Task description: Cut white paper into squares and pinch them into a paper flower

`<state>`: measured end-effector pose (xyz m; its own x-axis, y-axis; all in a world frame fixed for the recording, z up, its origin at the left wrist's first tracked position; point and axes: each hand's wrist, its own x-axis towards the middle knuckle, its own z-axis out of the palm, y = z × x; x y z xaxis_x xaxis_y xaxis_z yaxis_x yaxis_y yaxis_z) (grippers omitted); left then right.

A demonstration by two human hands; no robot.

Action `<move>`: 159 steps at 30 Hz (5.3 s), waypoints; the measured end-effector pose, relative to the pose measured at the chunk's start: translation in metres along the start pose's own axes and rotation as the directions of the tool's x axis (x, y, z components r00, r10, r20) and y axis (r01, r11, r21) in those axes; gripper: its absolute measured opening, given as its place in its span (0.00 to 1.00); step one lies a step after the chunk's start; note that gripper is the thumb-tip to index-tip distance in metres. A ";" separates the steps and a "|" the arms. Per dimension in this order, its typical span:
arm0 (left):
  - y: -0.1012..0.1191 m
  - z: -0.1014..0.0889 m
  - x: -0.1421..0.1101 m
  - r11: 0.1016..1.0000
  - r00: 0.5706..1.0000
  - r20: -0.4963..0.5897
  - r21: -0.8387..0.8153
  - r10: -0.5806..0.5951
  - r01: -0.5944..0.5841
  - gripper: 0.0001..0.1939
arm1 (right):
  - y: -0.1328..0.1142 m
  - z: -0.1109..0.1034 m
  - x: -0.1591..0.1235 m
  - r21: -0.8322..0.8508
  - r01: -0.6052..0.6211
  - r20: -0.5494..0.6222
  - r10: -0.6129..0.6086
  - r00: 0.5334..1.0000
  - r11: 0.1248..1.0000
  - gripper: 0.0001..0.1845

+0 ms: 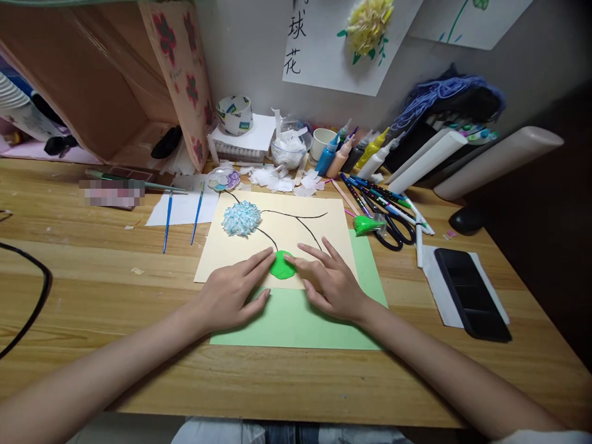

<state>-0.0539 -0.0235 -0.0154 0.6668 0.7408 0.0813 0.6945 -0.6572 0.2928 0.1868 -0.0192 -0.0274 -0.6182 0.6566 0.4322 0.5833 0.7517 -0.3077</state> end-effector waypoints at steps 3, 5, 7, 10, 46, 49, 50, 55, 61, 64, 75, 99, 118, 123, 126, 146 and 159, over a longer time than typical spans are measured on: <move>0.002 -0.002 0.002 0.999 0.999 0.037 0.030 0.027 -0.028 0.29 | 0.000 0.000 0.003 -0.018 -0.037 0.023 0.037 0.999 0.999 0.21; 0.003 -0.003 0.004 0.998 0.998 0.051 0.041 0.047 -0.049 0.29 | 0.001 0.000 0.002 -0.019 -0.039 0.010 0.039 0.999 0.999 0.20; 0.004 -0.004 0.005 0.997 0.996 0.060 0.043 0.062 -0.064 0.31 | 0.003 0.000 0.001 -0.006 -0.024 -0.037 0.024 0.999 1.000 0.20; 0.004 -0.005 0.006 0.996 0.994 0.084 0.045 0.070 -0.074 0.32 | 0.004 -0.001 -0.003 0.014 0.014 -0.117 -0.012 0.993 1.000 0.20; 0.001 -0.002 0.010 0.987 0.980 0.127 0.013 0.155 -0.158 0.30 | 0.001 -0.004 -0.003 -0.005 -0.024 -0.082 0.024 0.996 1.000 0.15; 0.003 -0.002 0.010 0.985 0.978 0.130 0.039 0.165 -0.171 0.31 | 0.001 -0.004 -0.002 0.007 -0.037 -0.032 0.038 0.999 0.999 0.16; 0.004 -0.002 0.010 0.984 0.978 0.133 0.050 0.161 -0.168 0.31 | 0.001 -0.004 -0.002 0.012 -0.041 -0.035 0.041 0.999 0.999 0.17; 0.008 -0.005 0.012 0.982 0.979 0.147 0.100 0.143 -0.158 0.31 | 0.005 -0.004 -0.004 0.168 -0.160 -0.134 0.184 0.974 0.973 0.14; 0.010 -0.002 0.020 0.964 0.962 0.145 0.101 0.231 -0.246 0.34 | 0.014 -0.002 -0.004 0.630 -0.453 -0.002 0.584 0.811 0.631 0.09; 0.011 -0.001 0.023 0.959 0.957 0.142 0.092 0.254 -0.269 0.33 | 0.014 -0.003 -0.003 0.615 -0.465 0.028 0.572 0.820 0.637 0.08; 0.018 0.003 0.034 0.968 0.971 0.083 0.094 0.223 -0.231 0.30 | 0.017 -0.002 -0.003 0.645 -0.445 0.010 0.576 0.817 0.621 0.09; 0.013 0.017 0.023 0.997 0.997 0.040 -0.024 0.068 -0.067 0.36 | 0.001 -0.002 -0.003 -0.002 -0.071 -0.106 0.071 0.992 0.997 0.20; 0.013 0.017 0.024 0.999 0.997 0.067 -0.030 0.048 -0.046 0.36 | 0.002 -0.002 -0.008 -0.054 0.050 -0.102 -0.055 0.993 0.997 0.15; 0.013 0.016 0.022 0.999 0.997 0.062 -0.021 0.044 -0.042 0.36 | -0.002 0.001 -0.006 -0.022 0.061 -0.087 -0.063 0.994 0.998 0.16; 0.013 0.013 0.022 0.998 0.995 0.074 0.003 0.064 -0.064 0.34 | 0.005 -0.011 -0.009 0.021 -0.104 -0.199 0.106 0.974 0.994 0.17; 0.073 0.039 0.048 0.919 0.884 -0.279 0.234 0.376 -0.317 0.36 | 0.078 -0.127 -0.173 -0.312 -0.941 -0.334 0.912 0.239 0.133 0.30; 0.138 0.062 0.107 0.755 0.771 -0.050 0.254 0.634 -0.605 0.34 | 0.107 -0.194 -0.204 -0.250 -0.959 0.145 0.985 0.097 0.132 0.34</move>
<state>0.1303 -0.0437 -0.0255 0.9416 0.1613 0.2956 0.1898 -0.9793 -0.0699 0.4768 -0.0848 0.0160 0.4379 0.8131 -0.3835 0.8014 -0.5464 -0.2433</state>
